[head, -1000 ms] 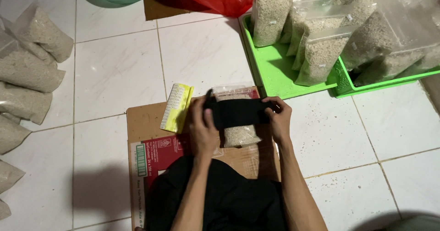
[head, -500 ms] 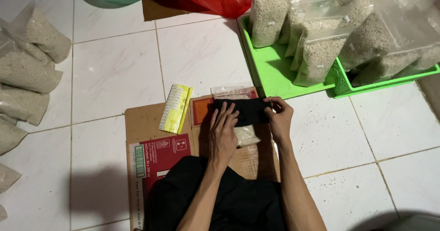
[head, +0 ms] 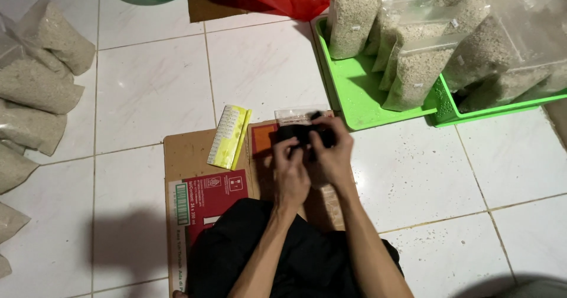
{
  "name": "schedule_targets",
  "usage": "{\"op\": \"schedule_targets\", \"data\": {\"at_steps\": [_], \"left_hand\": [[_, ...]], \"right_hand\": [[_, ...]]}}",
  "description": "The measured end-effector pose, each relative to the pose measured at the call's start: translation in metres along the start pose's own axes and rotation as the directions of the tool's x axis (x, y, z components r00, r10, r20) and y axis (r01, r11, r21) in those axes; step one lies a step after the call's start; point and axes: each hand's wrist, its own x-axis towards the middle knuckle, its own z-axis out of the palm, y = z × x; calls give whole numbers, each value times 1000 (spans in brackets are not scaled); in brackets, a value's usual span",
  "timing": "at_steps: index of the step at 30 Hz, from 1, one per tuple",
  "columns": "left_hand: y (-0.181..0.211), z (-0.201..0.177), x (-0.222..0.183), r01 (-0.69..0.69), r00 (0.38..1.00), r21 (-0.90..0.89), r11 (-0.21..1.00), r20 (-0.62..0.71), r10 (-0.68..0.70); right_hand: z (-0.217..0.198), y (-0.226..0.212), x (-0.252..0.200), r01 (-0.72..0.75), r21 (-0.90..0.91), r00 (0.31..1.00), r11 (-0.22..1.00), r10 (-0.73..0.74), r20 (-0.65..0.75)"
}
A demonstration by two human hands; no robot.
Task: Flattening and organizing small plastic bags of grain into trays
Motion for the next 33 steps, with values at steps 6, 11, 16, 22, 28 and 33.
{"op": "schedule_targets", "data": {"at_steps": [6,11,16,22,28,33], "left_hand": [[-10,-30,13,383,895,-129,915,-192,-402],[3,-45,19,582,809,-218,784,51,-586],[-12,-52,24,543,835,-182,820,220,-504],[-30,-74,28,616,772,-266,742,391,-501],[-37,-61,30,529,849,-373,763,226,-478],[-28,-61,36,556,829,-417,719,216,-516]], "right_hand": [[10,-6,-10,205,-310,967,928,-143,212],[1,-21,-13,216,-322,865,922,-28,500],[1,-33,-14,452,-574,755,683,50,653],[-5,-41,-36,592,-651,725,475,39,688],[-12,-33,-96,616,-674,746,408,-28,666],[1,-38,-57,505,-745,765,436,173,620]]}}
